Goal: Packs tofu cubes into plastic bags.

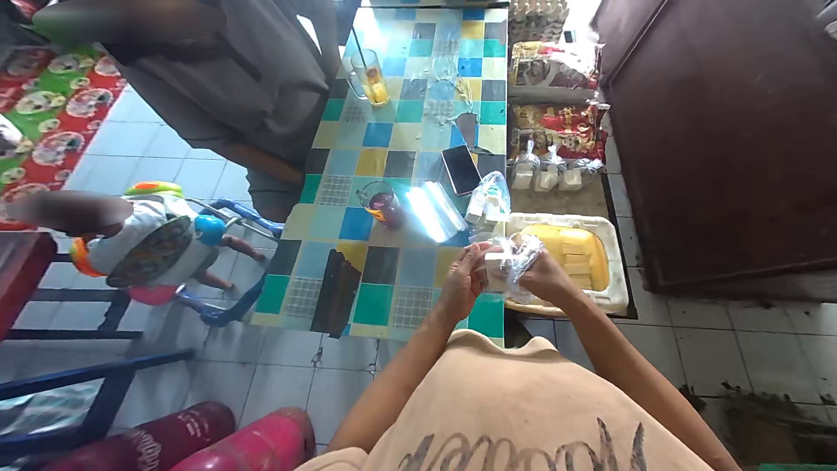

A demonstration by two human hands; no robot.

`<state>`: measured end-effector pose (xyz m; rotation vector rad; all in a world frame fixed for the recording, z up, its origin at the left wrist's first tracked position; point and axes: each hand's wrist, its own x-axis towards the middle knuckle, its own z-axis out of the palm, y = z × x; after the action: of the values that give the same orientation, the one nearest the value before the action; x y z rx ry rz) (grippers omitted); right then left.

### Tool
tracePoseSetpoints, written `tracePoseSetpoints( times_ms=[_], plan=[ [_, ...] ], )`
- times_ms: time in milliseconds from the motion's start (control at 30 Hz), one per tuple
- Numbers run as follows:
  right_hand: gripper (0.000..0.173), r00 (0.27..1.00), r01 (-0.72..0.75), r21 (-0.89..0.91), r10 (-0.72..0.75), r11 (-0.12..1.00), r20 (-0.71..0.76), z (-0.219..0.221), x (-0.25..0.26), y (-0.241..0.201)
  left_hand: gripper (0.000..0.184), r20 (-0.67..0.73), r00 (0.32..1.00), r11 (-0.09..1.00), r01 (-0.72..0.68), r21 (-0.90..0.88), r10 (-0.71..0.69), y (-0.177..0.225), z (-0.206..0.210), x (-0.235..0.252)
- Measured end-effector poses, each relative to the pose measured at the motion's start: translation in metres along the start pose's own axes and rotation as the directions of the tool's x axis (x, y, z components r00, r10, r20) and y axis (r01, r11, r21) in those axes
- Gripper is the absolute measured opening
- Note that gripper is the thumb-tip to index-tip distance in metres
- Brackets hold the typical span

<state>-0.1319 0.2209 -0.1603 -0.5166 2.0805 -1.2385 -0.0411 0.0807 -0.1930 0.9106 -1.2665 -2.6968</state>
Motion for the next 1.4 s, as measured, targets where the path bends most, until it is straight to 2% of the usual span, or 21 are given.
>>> tracePoseSetpoints(
  times_ms=[133, 233, 333, 467, 600, 767, 867, 1033, 1200, 1300, 1400],
  plan=[
    [0.034, 1.000, -0.012, 0.131, 0.013, 0.991, -0.002, 0.005, 0.003, 0.000, 0.048, 0.078, 0.996, 1.000, 0.029, 0.003, -0.029, -0.004, -0.007, 0.002],
    [0.035, 1.000, -0.029, 0.165, 0.029, 0.986, -0.002, 0.008, 0.005, 0.002, 0.042, 0.095, 0.995, 0.999, 0.031, -0.032, -0.028, -0.005, -0.012, 0.001],
    [0.034, 0.998, -0.040, 0.155, 0.046, 0.987, -0.040, 0.011, 0.008, 0.003, 0.030, 0.025, 1.000, 1.000, -0.016, -0.019, 0.017, -0.006, -0.013, -0.001],
    [0.035, 0.999, -0.023, 0.139, 0.027, 0.990, -0.023, 0.013, 0.009, 0.003, 0.023, -0.158, 0.987, 0.997, -0.040, -0.059, 0.030, -0.007, -0.010, -0.002],
    [0.038, 0.996, 0.017, 0.155, -0.030, 0.988, 0.080, 0.017, 0.012, 0.007, 0.033, -0.106, 0.994, 0.991, 0.020, -0.130, -0.034, -0.007, -0.015, -0.001],
    [0.038, 0.982, 0.000, 0.097, -0.019, 0.995, 0.187, 0.018, 0.014, 0.004, 0.037, -0.037, 0.998, 0.992, 0.052, -0.113, -0.056, -0.009, -0.016, -0.006],
    [0.037, 0.981, -0.044, 0.045, 0.035, 0.998, 0.190, 0.017, 0.014, -0.002, 0.042, -0.015, 0.997, 0.990, 0.073, -0.122, -0.075, -0.012, -0.018, -0.006],
    [0.038, 0.961, -0.062, -0.190, 0.110, 0.980, 0.254, 0.018, 0.012, -0.017, 0.040, -0.055, 0.992, 0.981, 0.100, -0.167, -0.111, -0.018, -0.018, -0.005],
    [0.030, 0.936, -0.008, -0.281, 0.106, 0.960, 0.336, 0.027, 0.016, -0.016, 0.057, 0.068, 0.992, 0.938, 0.126, -0.323, -0.110, -0.029, -0.026, 0.000],
    [0.027, 0.931, -0.052, -0.319, 0.161, 0.946, 0.326, 0.030, 0.014, -0.024, 0.076, 0.164, 0.979, 0.886, 0.179, -0.427, -0.119, -0.035, -0.033, 0.006],
    [0.024, 0.952, -0.012, -0.344, 0.116, 0.939, 0.283, 0.027, 0.016, -0.020, 0.087, 0.215, 0.967, 0.864, 0.221, -0.452, -0.135, -0.041, -0.038, 0.010]
  ],
)
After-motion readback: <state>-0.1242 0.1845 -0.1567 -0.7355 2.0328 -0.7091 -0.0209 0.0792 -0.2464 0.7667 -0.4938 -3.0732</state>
